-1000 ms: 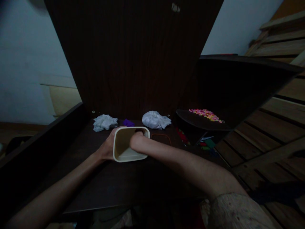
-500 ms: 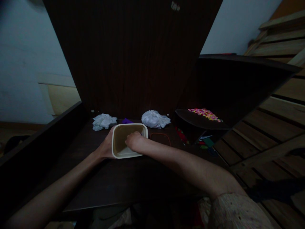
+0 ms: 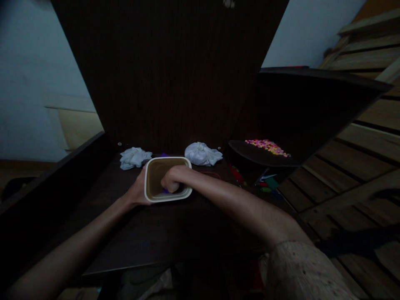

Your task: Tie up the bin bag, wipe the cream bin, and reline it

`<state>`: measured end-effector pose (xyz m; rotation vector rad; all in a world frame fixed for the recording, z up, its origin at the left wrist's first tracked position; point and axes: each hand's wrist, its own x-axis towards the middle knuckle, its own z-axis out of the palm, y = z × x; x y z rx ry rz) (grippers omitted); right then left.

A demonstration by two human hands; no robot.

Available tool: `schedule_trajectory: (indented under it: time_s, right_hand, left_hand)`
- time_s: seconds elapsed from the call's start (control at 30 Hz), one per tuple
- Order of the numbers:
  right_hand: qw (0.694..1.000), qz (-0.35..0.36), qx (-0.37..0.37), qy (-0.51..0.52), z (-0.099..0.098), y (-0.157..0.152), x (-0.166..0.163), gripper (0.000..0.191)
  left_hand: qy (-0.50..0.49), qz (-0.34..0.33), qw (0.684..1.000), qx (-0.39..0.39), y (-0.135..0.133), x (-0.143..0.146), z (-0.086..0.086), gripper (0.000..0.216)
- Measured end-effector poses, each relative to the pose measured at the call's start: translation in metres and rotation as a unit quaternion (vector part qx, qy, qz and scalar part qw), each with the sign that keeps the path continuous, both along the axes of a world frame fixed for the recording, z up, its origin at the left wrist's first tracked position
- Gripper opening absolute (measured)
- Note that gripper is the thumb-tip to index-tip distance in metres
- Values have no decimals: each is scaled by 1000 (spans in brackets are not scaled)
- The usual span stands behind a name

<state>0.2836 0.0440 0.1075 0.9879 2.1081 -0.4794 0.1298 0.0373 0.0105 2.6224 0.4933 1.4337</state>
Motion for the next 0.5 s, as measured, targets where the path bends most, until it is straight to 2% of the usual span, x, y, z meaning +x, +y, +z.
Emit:
schedule_trajectory:
  time_s: [0.2,0.37,0.5]
  right_hand:
    - [999,33,-13,24,4,-5,-3,32]
    - [999,24,-22,42,3,-8,-1,30]
    - [999,11,-10,47,-1,-7,-1,39]
  left_hand:
    - [10,37,999,-24,0,-1,-1,104]
    - [-10,37,999,-11,1,1,-3,102]
    - [-3,39,999,-26,0,1,-3,103]
